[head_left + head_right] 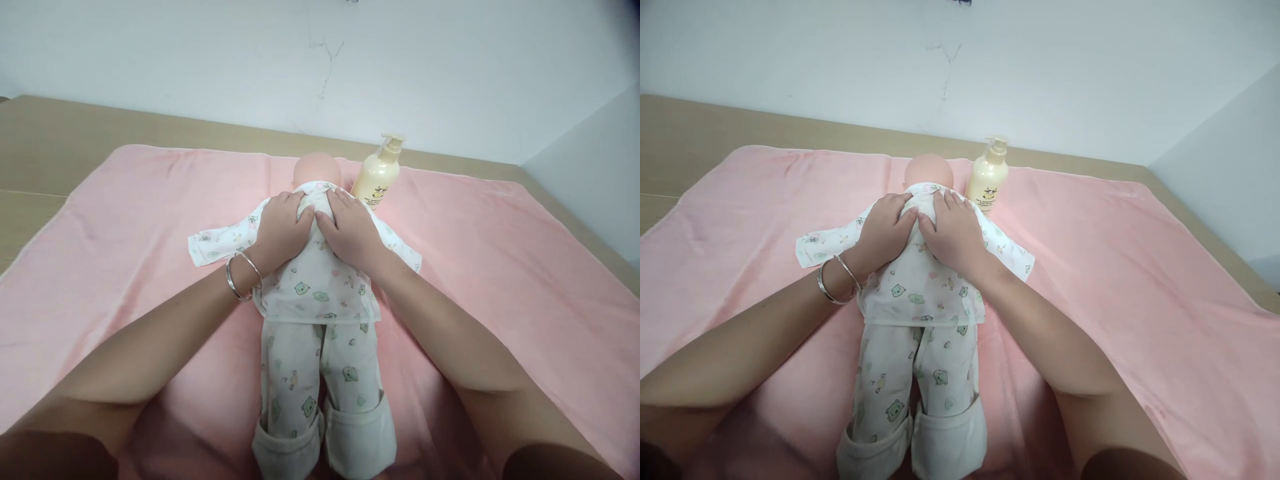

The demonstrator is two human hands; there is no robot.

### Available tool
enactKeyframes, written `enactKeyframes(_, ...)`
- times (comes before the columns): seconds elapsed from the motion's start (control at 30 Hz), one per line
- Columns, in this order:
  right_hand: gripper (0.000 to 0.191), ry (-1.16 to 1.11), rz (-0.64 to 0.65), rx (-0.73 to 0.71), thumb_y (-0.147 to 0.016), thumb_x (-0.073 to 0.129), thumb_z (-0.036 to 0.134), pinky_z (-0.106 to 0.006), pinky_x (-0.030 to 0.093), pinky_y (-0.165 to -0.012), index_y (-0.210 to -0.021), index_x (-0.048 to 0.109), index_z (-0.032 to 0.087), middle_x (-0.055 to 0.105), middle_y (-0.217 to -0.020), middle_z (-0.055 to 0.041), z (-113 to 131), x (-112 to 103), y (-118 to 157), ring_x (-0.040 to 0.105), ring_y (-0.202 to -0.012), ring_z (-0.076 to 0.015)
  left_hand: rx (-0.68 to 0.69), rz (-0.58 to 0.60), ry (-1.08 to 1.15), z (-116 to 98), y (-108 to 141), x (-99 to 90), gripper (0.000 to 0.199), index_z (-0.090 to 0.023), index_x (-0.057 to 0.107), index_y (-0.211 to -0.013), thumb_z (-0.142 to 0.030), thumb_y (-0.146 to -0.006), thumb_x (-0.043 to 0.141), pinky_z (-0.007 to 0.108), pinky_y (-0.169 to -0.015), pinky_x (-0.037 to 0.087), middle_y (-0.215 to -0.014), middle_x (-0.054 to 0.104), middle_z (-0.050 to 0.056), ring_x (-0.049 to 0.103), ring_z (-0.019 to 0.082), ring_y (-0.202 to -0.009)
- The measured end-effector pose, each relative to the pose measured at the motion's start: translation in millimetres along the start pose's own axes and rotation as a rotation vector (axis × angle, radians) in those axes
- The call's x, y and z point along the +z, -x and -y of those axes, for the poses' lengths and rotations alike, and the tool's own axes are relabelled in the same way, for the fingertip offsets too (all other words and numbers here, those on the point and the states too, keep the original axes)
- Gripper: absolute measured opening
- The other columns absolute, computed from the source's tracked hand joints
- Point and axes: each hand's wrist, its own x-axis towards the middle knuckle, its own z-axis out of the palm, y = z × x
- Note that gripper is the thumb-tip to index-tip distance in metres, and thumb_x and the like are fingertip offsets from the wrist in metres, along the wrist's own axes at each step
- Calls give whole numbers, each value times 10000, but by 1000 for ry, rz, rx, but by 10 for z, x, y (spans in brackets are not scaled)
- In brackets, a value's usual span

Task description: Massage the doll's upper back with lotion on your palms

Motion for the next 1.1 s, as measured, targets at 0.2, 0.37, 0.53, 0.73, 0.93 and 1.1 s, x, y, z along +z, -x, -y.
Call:
enactKeyframes(0.2,610,-29,-42,-11,-1034,308,399,-555,310,-1255,-1515,454,54,467,-1591,-184,-13,17,6,393,-1511,-333,19,-12,4,7,2,1,529,-107,596,-1368,-346,-971,342,476,-1124,463,-1294,678,159,591,275,-1228)
enactKeyframes(0.37,636,-21,-28,-1,-1034,309,394,-547,298,-1266,-1529,427,13,454,-1595,-204,-10,20,13,375,-1521,-338,19,-7,8,10,3,0,537,-89,596,-1366,-336,-964,338,478,-1126,454,-1309,671,170,585,283,-1233)
enactKeyframes(0.53,596,-38,-58,-13,-1024,325,384,-562,312,-1254,-1510,465,68,466,-1592,-184,-29,44,2,396,-1511,-329,26,-20,7,17,2,20,518,-102,597,-1352,-335,-964,344,472,-1117,454,-1312,671,160,586,277,-1225)
enactKeyframes(0.73,599,-26,-46,-12,-1023,315,375,-557,308,-1254,-1507,460,53,463,-1590,-194,-24,39,4,392,-1511,-332,70,0,-107,-13,15,-13,453,-80,617,-1254,-280,-977,319,464,-1051,476,-1197,688,179,614,294,-1136)
enactKeyframes(0.93,553,-12,-18,-47,-1017,316,351,-565,341,-1223,-1452,496,60,508,-1546,-209,-50,13,-16,430,-1474,-343,153,-8,-303,-153,188,-53,405,-88,623,-1093,-242,-991,262,473,-943,499,-1077,674,208,618,318,-1050)
enactKeyframes(1.1,520,19,-2,-76,-1024,337,344,-555,354,-1208,-1425,502,58,498,-1549,-223,-40,-36,-15,429,-1469,-356,210,-41,-334,-263,335,-95,359,-97,609,-1122,-206,-968,304,481,-1000,494,-1147,662,203,593,316,-1126)
